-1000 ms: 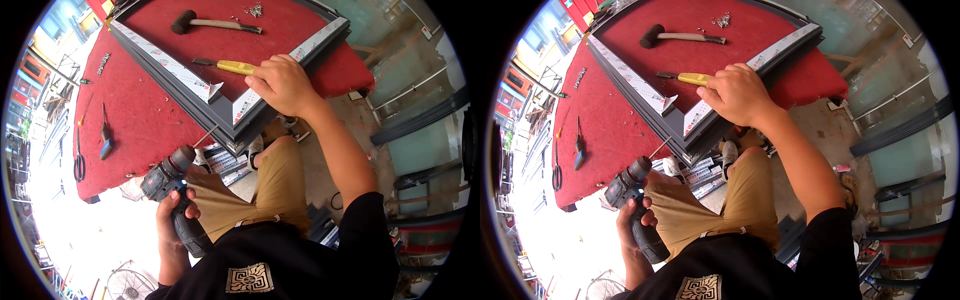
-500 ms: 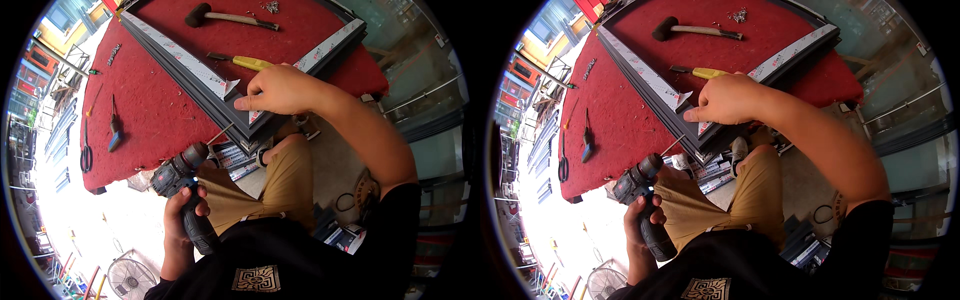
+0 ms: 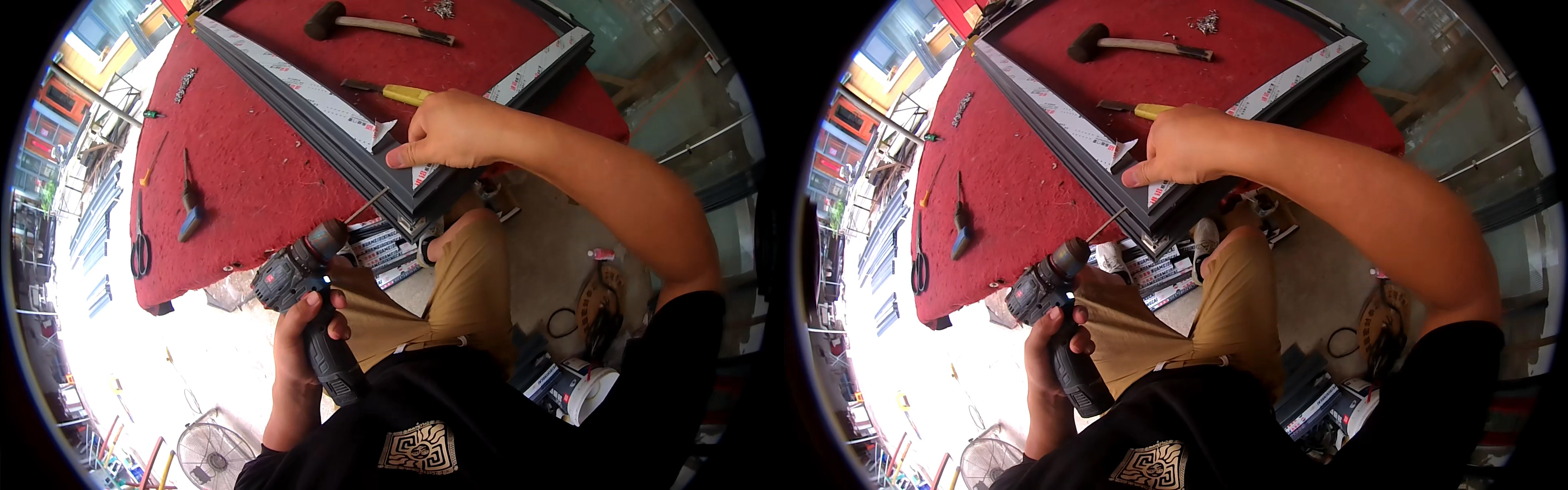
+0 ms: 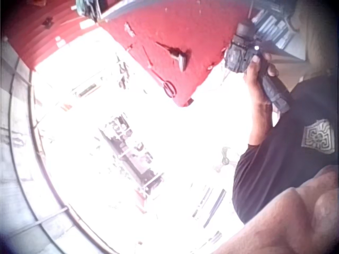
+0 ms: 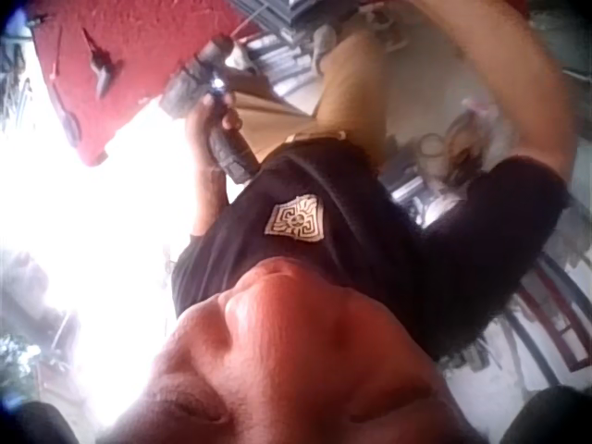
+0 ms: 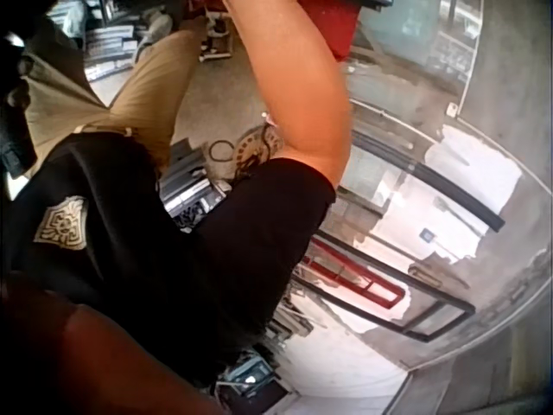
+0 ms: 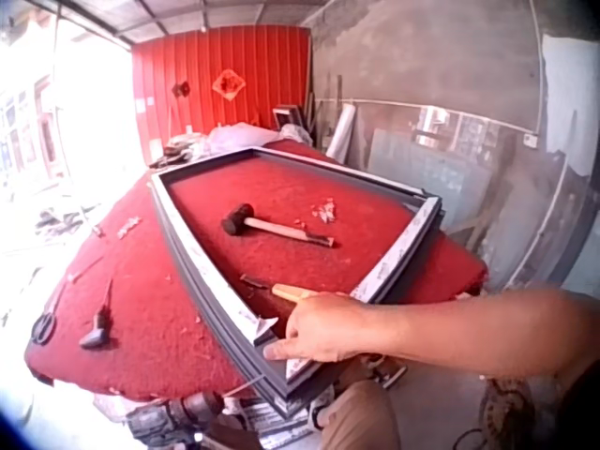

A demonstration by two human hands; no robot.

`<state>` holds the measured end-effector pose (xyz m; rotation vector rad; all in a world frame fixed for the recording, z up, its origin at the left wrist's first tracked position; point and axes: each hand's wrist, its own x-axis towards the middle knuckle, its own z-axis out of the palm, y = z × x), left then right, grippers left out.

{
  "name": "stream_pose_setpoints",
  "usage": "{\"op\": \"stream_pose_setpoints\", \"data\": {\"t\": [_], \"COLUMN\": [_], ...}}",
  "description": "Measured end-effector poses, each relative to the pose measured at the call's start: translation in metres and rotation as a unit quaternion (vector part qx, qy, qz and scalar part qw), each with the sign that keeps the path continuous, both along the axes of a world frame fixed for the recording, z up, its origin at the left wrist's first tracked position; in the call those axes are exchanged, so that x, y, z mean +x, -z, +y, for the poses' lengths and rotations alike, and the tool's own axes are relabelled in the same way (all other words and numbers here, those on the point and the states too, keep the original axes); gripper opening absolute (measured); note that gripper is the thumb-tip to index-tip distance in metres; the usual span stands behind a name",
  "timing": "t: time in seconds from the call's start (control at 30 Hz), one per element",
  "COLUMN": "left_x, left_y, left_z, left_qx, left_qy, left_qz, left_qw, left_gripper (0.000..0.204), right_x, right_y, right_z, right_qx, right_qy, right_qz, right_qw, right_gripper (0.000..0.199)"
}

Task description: The person assembles a metal window frame on a red workbench. They use a power drill to drive screws into the frame corners, a rubber mallet to tap the joints into alignment, and a manual screwdriver for final adjustments. The person also uses a utility knife to trim protective film from the frame edges.

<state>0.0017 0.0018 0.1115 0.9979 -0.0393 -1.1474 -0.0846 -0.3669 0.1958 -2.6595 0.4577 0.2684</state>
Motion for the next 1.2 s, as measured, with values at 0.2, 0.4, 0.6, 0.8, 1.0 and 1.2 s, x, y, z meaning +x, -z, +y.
{"op": "stream_pose_setpoints", "data": {"t": [0.2,0.4,0.6,0.8,1.0,1.2], "left_x": [0.003,0.004,0.006,0.038,0.113,0.16], "left_y": [0.001,0.001,0.012,-0.008,-0.028,-0.039], "left_z": [0.001,0.014,0.042,0.015,-0.04,-0.088], "left_qx": [-0.012,-0.013,0.009,0.023,0.1,0.258], "left_qy": [0.003,-0.027,-0.115,-0.195,-0.126,0.001], "left_qz": [0.017,0.06,-0.066,-0.358,-0.661,-0.821], "left_qw": [1.0,0.998,0.991,0.913,0.733,0.509], "left_gripper": [0.057,0.056,0.062,0.049,0.072,0.095], "right_x": [-0.018,-0.021,-0.019,-0.017,-0.007,0.014], "right_y": [0.011,0.026,0.024,0.038,0.038,0.039], "right_z": [0.0,0.0,0.009,0.007,-0.011,-0.075], "right_qx": [0.019,0.007,-0.014,0.03,0.094,-0.106], "right_qy": [0.002,0.03,0.064,0.102,0.14,0.205], "right_qz": [-0.093,-0.151,-0.157,-0.184,-0.327,-0.312], "right_qw": [0.995,0.988,0.985,0.977,0.93,0.921], "right_gripper": [0.07,0.067,0.069,0.069,0.041,0.037]}}
